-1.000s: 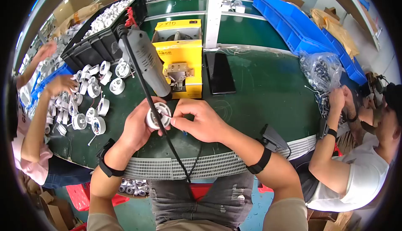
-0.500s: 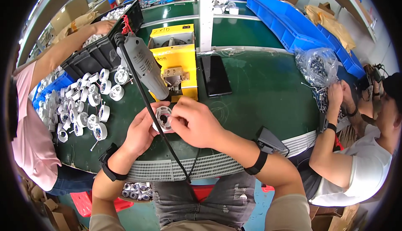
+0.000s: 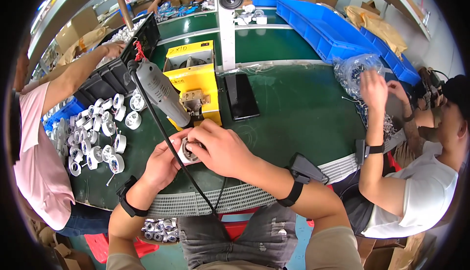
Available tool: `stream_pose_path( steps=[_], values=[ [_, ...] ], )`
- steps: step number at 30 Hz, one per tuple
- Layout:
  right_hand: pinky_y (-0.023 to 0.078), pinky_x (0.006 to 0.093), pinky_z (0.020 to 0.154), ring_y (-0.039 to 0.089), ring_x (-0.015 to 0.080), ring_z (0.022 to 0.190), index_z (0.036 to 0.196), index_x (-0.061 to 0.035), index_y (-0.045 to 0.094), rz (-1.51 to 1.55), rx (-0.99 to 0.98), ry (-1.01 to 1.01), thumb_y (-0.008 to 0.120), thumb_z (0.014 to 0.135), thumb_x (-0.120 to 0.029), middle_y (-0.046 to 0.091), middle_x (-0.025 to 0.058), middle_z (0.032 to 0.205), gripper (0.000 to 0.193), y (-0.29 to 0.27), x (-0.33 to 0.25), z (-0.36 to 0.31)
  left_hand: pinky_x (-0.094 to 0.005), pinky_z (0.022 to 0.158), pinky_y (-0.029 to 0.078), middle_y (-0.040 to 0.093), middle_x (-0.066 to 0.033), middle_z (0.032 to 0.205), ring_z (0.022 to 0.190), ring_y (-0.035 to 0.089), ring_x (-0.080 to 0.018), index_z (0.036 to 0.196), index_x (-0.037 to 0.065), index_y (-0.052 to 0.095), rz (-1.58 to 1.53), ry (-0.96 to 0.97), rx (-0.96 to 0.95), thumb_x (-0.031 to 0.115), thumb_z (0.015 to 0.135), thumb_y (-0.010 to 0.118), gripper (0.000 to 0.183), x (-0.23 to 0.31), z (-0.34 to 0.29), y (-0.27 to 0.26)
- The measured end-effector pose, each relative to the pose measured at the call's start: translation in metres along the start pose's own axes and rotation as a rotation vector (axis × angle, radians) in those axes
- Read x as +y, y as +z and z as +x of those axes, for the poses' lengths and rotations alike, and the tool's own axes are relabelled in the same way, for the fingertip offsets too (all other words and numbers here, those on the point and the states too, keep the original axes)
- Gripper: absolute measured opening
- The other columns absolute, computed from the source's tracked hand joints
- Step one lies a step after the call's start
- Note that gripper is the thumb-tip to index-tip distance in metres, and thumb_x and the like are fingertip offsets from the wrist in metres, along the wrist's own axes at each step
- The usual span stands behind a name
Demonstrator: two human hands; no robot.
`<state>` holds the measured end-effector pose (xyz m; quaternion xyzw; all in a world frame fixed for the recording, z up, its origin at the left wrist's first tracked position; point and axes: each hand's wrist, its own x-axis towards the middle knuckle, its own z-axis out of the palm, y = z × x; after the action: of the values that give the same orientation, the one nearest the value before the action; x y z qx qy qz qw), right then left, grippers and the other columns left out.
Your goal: The person picks up a camera housing, inserts a wire and a circuit board into it by hand, and then fastens the components together using a power screwdriver. This process is repeated for several camera housings, which are then placed back onto the work surface.
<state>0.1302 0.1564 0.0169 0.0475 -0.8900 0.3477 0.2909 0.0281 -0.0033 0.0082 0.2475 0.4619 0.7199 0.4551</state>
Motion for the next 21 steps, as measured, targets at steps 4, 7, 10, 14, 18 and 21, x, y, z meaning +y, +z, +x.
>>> stream_pose_path(
  steps=[4, 7, 10, 14, 18, 21],
  values=[
    [0.053, 0.0289, 0.062, 0.06, 0.0155, 0.08, 0.105, -0.0064, 0.053, 0.297, -0.183, 0.182, 0.079, 0.073, -0.012, 0.05, 0.0065, 0.098, 0.041, -0.021, -0.007, 0.005, -0.0375, 0.091, 0.054, 0.061, -0.0121, 0.118, 0.104, 0.063, -0.0213, 0.134, -0.001, 0.045, -0.005, 0.096, 0.068, 0.025, 0.103, 0.04, 0.041, 0.0, -0.004, 0.0],
    [0.054, 0.0289, 0.068, 0.062, 0.0181, 0.086, 0.103, -0.0054, 0.054, 0.198, -0.187, 0.045, 0.078, 0.072, -0.007, 0.054, 0.0075, 0.097, 0.038, -0.019, -0.006, 0.003, -0.0359, 0.089, 0.055, 0.062, -0.0112, 0.115, 0.099, 0.065, -0.0201, 0.132, -0.001, 0.047, 0.002, 0.167, 0.118, 0.025, 0.103, 0.04, 0.04, -0.004, -0.006, -0.001],
    [0.055, 0.0289, 0.065, 0.065, 0.0188, 0.078, 0.102, -0.0021, 0.061, 0.177, -0.081, -0.057, 0.07, 0.078, -0.002, 0.06, 0.0097, 0.102, 0.025, -0.02, -0.001, 0.004, -0.0256, 0.073, 0.053, 0.064, -0.0058, 0.107, 0.086, 0.062, -0.0094, 0.13, 0.003, 0.051, 0.014, 0.292, 0.148, 0.028, 0.103, 0.043, 0.038, -0.003, -0.004, 0.009],
    [0.057, 0.0273, 0.062, 0.067, 0.0169, 0.076, 0.108, 0.0014, 0.064, 0.528, -0.045, 0.081, 0.058, 0.088, 0.003, 0.06, 0.0134, 0.116, 0.021, -0.02, 0.001, 0.006, -0.0181, 0.055, 0.03, 0.057, 0.0033, 0.103, 0.066, 0.038, -0.0019, 0.125, 0.004, 0.058, 0.238, 0.358, 0.177, 0.027, 0.102, 0.046, 0.035, -0.011, -0.006, -0.007],
    [0.06, 0.0309, 0.071, 0.067, 0.0234, 0.093, 0.113, 0.0022, 0.062, 0.731, -0.071, 0.097, 0.059, 0.088, 0.004, 0.056, 0.0151, 0.123, 0.026, -0.019, 0.002, 0.006, -0.0181, 0.056, 0.032, 0.055, 0.0022, 0.111, 0.068, 0.041, -0.0017, 0.125, 0.004, 0.058, 0.269, 0.451, 0.16, 0.026, 0.102, 0.046, 0.034, -0.012, -0.003, -0.012],
    [0.058, 0.0334, 0.079, 0.066, 0.0268, 0.101, 0.114, 0.0, 0.064, 0.621, -0.036, 0.06, 0.064, 0.085, 0.002, 0.057, 0.0151, 0.123, 0.03, -0.019, -0.004, 0.007, -0.0181, 0.054, 0.029, 0.053, -0.0001, 0.119, 0.066, 0.039, -0.0015, 0.125, 0.005, 0.058, 0.212, 0.442, 0.198, 0.024, 0.101, 0.046, 0.033, -0.011, -0.003, -0.013]
  ],
)
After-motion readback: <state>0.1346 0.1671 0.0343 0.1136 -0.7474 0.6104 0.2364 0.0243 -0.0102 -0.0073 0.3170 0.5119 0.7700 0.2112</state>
